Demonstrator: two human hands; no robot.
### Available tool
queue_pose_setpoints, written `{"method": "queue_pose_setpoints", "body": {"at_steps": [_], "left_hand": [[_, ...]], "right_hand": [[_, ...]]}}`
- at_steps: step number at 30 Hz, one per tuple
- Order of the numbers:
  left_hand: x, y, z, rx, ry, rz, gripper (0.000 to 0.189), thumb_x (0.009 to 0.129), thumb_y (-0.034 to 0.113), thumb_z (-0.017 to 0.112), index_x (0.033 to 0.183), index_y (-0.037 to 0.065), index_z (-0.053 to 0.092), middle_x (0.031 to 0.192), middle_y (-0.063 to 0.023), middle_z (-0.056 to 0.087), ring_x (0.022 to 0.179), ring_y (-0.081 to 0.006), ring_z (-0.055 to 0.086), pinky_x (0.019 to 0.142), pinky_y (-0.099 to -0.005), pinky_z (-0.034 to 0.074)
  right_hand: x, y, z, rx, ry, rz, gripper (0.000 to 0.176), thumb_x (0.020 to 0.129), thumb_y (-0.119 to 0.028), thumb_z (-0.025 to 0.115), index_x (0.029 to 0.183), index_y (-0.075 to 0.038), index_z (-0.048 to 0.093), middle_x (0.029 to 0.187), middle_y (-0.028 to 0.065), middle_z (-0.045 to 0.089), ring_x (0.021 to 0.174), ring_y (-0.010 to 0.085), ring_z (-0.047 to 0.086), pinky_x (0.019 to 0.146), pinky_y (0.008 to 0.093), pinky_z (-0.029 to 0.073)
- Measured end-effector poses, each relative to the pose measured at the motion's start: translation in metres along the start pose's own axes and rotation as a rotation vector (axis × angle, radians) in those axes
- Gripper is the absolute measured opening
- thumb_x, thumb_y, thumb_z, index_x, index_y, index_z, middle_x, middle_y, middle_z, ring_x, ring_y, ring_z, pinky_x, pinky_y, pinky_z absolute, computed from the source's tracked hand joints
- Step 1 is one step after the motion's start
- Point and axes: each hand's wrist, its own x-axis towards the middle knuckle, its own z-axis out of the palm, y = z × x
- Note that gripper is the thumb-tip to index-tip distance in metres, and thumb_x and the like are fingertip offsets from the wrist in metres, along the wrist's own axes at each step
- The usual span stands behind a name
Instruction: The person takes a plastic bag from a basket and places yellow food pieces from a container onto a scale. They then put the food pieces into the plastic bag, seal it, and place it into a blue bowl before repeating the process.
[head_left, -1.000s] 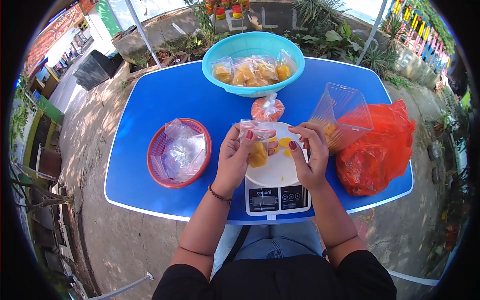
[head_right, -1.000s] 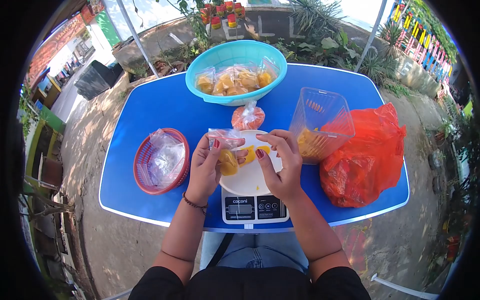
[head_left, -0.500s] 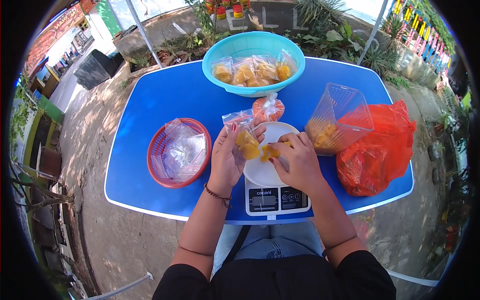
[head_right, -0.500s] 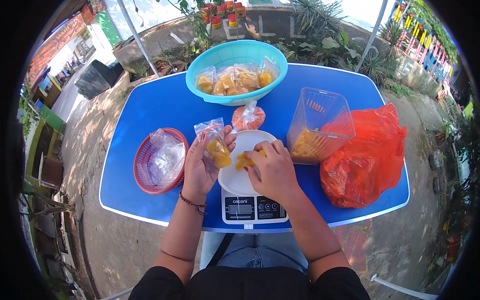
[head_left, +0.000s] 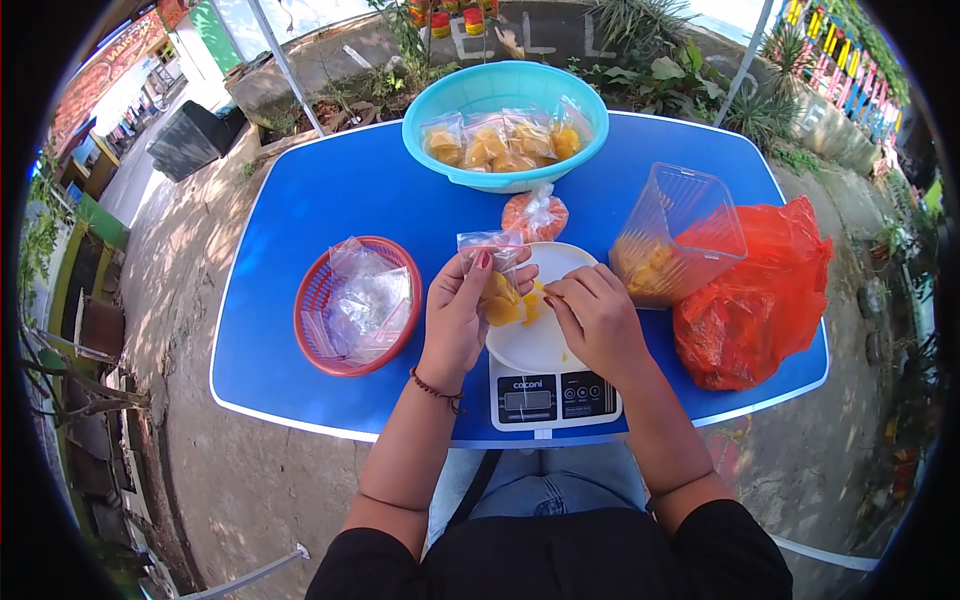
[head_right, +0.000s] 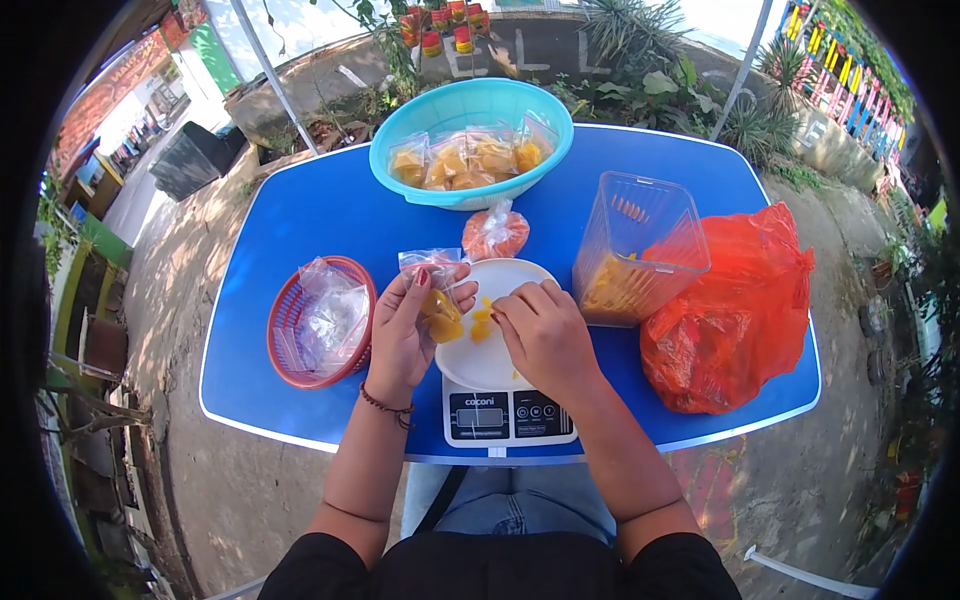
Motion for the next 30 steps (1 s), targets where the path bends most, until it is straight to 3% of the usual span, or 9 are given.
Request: {"method": "queue_pose_setpoints", "body": {"at_steps": [5, 8, 12, 15, 18, 24, 27, 30], "left_hand": [[-0.001, -0.002, 0.0, 0.138, 0.012, 0.028, 0.021, 0.103, 0.016, 0.057, 0.114, -0.001, 0.062, 0.114, -0.0207, 0.07, 0.101, -0.0283, 0.072, 0.09, -0.0384, 0.06], [-0.003, -0.003, -0.001, 0.222, -0.015, 0.035, 0.02, 0.099, 0.01, 0.063, 0.114, -0.002, 0.062, 0.108, -0.0184, 0.072, 0.098, -0.0245, 0.073, 0.088, -0.0354, 0.061], [-0.008, -0.005, 0.003, 0.373, -0.089, 0.058, 0.025, 0.092, 0.002, 0.071, 0.115, -0.005, 0.063, 0.105, -0.0156, 0.073, 0.095, -0.0193, 0.073, 0.085, -0.0295, 0.061], [-0.01, -0.007, 0.005, 0.511, -0.149, 0.056, 0.03, 0.088, -0.003, 0.073, 0.116, -0.007, 0.063, 0.107, -0.0154, 0.073, 0.098, -0.0187, 0.072, 0.086, -0.0294, 0.06], [-0.011, -0.01, 0.007, 0.538, -0.179, 0.088, 0.034, 0.086, -0.006, 0.075, 0.117, -0.007, 0.063, 0.11, -0.0158, 0.071, 0.103, -0.0186, 0.07, 0.089, -0.0293, 0.06], [-0.009, -0.009, 0.006, 0.531, -0.185, 0.1, 0.037, 0.085, -0.006, 0.076, 0.119, -0.007, 0.063, 0.115, -0.016, 0.07, 0.106, -0.0178, 0.068, 0.091, -0.0286, 0.058], [-0.01, -0.008, 0.006, 0.546, -0.203, 0.09, 0.038, 0.085, -0.005, 0.076, 0.12, -0.006, 0.063, 0.115, -0.015, 0.07, 0.106, -0.0175, 0.068, 0.092, -0.0292, 0.057], [-0.01, -0.009, 0.005, 0.527, -0.26, 0.101, 0.034, 0.087, -0.003, 0.075, 0.119, -0.005, 0.064, 0.114, -0.0133, 0.07, 0.105, -0.0168, 0.068, 0.092, -0.0299, 0.058]], "right_hand": [[0.0, 0.005, 0.002, 0.089, 0.114, 0.057, 0.012, 0.084, 0.003, 0.068, 0.095, 0.0, 0.065, 0.09, 0.0126, 0.062, 0.084, 0.0299, 0.063, 0.073, 0.0385, 0.052], [0.001, -0.002, -0.003, 0.197, 0.201, 0.149, 0.009, 0.087, 0.007, 0.065, 0.095, 0.002, 0.063, 0.091, 0.0133, 0.063, 0.078, 0.0254, 0.065, 0.067, 0.0338, 0.053], [0.0, -0.001, 0.0, 0.319, 0.499, 0.119, 0.008, 0.091, 0.006, 0.064, 0.098, 0.003, 0.065, 0.092, 0.0102, 0.065, 0.07, 0.0148, 0.061, 0.063, 0.0268, 0.05], [-0.001, 0.0, -0.001, 0.395, 0.525, 0.104, 0.009, 0.091, 0.006, 0.065, 0.099, 0.003, 0.065, 0.091, 0.0107, 0.065, 0.07, 0.0154, 0.062, 0.064, 0.026, 0.05], [-0.002, -0.002, -0.007, 0.368, 0.368, 0.069, 0.008, 0.091, 0.005, 0.065, 0.098, 0.004, 0.066, 0.09, 0.0116, 0.065, 0.072, 0.0156, 0.063, 0.065, 0.0252, 0.051], [-0.001, -0.003, -0.002, 0.464, 0.493, 0.1, 0.007, 0.091, 0.006, 0.065, 0.098, 0.003, 0.067, 0.09, 0.0113, 0.065, 0.074, 0.0153, 0.064, 0.063, 0.0255, 0.05], [-0.001, -0.003, -0.006, 0.416, 0.386, 0.036, 0.011, 0.09, 0.007, 0.066, 0.1, 0.002, 0.067, 0.091, 0.0116, 0.066, 0.073, 0.019, 0.064, 0.062, 0.0266, 0.049], [-0.003, -0.005, -0.008, 0.36, 0.272, 0.02, 0.014, 0.088, 0.005, 0.066, 0.101, 0.002, 0.068, 0.094, 0.0128, 0.067, 0.081, 0.0238, 0.065, 0.07, 0.0315, 0.051]]}}
